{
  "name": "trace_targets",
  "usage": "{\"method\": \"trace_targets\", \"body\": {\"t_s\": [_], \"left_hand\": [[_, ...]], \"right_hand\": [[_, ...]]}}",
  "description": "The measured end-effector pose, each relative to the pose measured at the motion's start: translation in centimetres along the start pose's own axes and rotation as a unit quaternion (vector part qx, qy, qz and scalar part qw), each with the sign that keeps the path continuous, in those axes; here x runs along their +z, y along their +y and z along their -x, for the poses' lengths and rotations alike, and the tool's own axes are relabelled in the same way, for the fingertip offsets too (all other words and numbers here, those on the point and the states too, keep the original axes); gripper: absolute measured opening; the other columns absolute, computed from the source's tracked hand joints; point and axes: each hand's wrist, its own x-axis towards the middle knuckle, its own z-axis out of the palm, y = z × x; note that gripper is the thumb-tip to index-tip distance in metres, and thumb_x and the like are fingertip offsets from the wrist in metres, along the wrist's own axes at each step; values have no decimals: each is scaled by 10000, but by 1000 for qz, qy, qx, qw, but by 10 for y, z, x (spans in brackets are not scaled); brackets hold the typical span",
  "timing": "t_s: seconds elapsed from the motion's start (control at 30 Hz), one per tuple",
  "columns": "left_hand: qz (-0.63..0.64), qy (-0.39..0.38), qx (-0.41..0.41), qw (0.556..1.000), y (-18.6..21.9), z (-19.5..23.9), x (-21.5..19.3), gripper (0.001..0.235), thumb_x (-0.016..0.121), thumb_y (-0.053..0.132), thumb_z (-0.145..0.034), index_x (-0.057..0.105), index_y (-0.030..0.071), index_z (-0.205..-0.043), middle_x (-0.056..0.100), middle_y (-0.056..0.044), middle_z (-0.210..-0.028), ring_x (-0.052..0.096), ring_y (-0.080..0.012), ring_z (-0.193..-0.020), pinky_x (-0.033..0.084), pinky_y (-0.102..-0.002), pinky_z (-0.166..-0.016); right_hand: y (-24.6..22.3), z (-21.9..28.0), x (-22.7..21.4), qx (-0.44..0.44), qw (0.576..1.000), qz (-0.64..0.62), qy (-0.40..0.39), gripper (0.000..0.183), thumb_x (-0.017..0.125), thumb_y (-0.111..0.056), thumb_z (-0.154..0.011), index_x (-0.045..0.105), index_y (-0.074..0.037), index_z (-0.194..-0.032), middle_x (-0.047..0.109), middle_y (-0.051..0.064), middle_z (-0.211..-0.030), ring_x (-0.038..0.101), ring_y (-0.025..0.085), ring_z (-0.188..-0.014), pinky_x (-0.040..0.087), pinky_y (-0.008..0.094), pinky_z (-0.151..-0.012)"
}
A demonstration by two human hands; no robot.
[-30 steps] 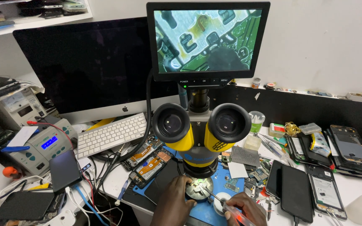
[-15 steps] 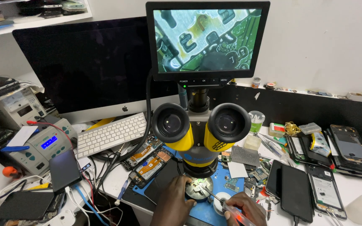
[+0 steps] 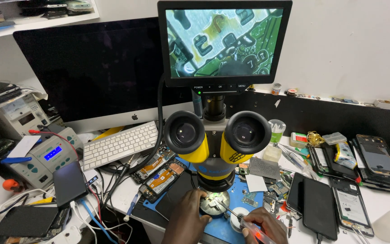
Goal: The person uses a soldering iron and tweezers to work on a small electronic component placed under a microscope. The person holds the component steady with one hand while applying the soldering iron with the other, occasionally adjusting the component's position.
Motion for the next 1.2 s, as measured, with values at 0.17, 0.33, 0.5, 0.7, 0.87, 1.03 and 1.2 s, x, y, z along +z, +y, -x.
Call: {"method": "trace_targets", "body": {"t_s": [0.17, 0.33, 0.5, 0.7, 0.87, 1.03, 1.2], "left_hand": [[-3, 2, 5, 1000, -3, -2, 2, 578, 841, 168, -824, 514, 232, -1297, 556, -2, -1376, 544, -268, -1271, 487, -466, -948], [-14, 1, 4, 1000, -1, 0, 1, 574, 843, 177, -827, 512, 233, -1292, 568, 0, -1356, 552, -264, -1257, 482, -451, -944], [-8, -1, 4, 1000, -3, -3, 2, 562, 841, 172, -829, 512, 235, -1281, 554, -1, -1364, 549, -274, -1251, 485, -470, -922], [-10, -4, -1, 1000, -2, -3, 1, 574, 832, 174, -824, 513, 238, -1298, 560, 10, -1374, 540, -248, -1278, 484, -451, -957], [-5, 14, 13, 1000, 4, 3, -4, 551, 825, 166, -821, 537, 222, -1288, 583, -13, -1337, 563, -273, -1247, 482, -449, -939], [-1, 89, 98, 991, 1, 12, 4, 503, 838, 112, -728, 593, 143, -1166, 660, -91, -1175, 628, -325, -1121, 495, -431, -893], [-20, 80, 105, 991, 14, 25, -5, 537, 829, 106, -799, 546, 109, -1255, 597, -103, -1309, 614, -323, -1191, 525, -445, -921]], "right_hand": [[17, 0, 2, 21, 999, 31, -19, 218, 724, -463, -821, 792, -294, -942, 792, -70, -861, 758, 134, -712, 550, 379, -665], [9, -1, 1, -6, 1000, 20, -1, 184, 724, -422, -832, 784, -263, -903, 783, -55, -805, 695, 117, -604, 517, 331, -597], [17, 0, 1, 15, 999, 30, -23, 220, 705, -463, -838, 775, -295, -961, 786, -71, -878, 728, 132, -667, 523, 389, -634], [8, 1, 1, 13, 1000, 6, -6, 203, 719, -427, -835, 789, -262, -931, 790, -44, -850, 741, 138, -673, 543, 366, -628], [-7, -3, -3, -5, 1000, -8, 1, 240, 689, -431, -859, 775, -229, -956, 776, -17, -855, 729, 160, -687, 532, 377, -634], [-64, -6, -25, -126, 989, -77, 13, 233, 621, -288, -904, 678, -72, -969, 677, 70, -820, 632, 211, -713, 461, 335, -653], [-73, -10, -49, -146, 988, -32, 47, 267, 592, -310, -944, 648, -49, -970, 678, 92, -857, 651, 202, -748, 509, 319, -683]]}}
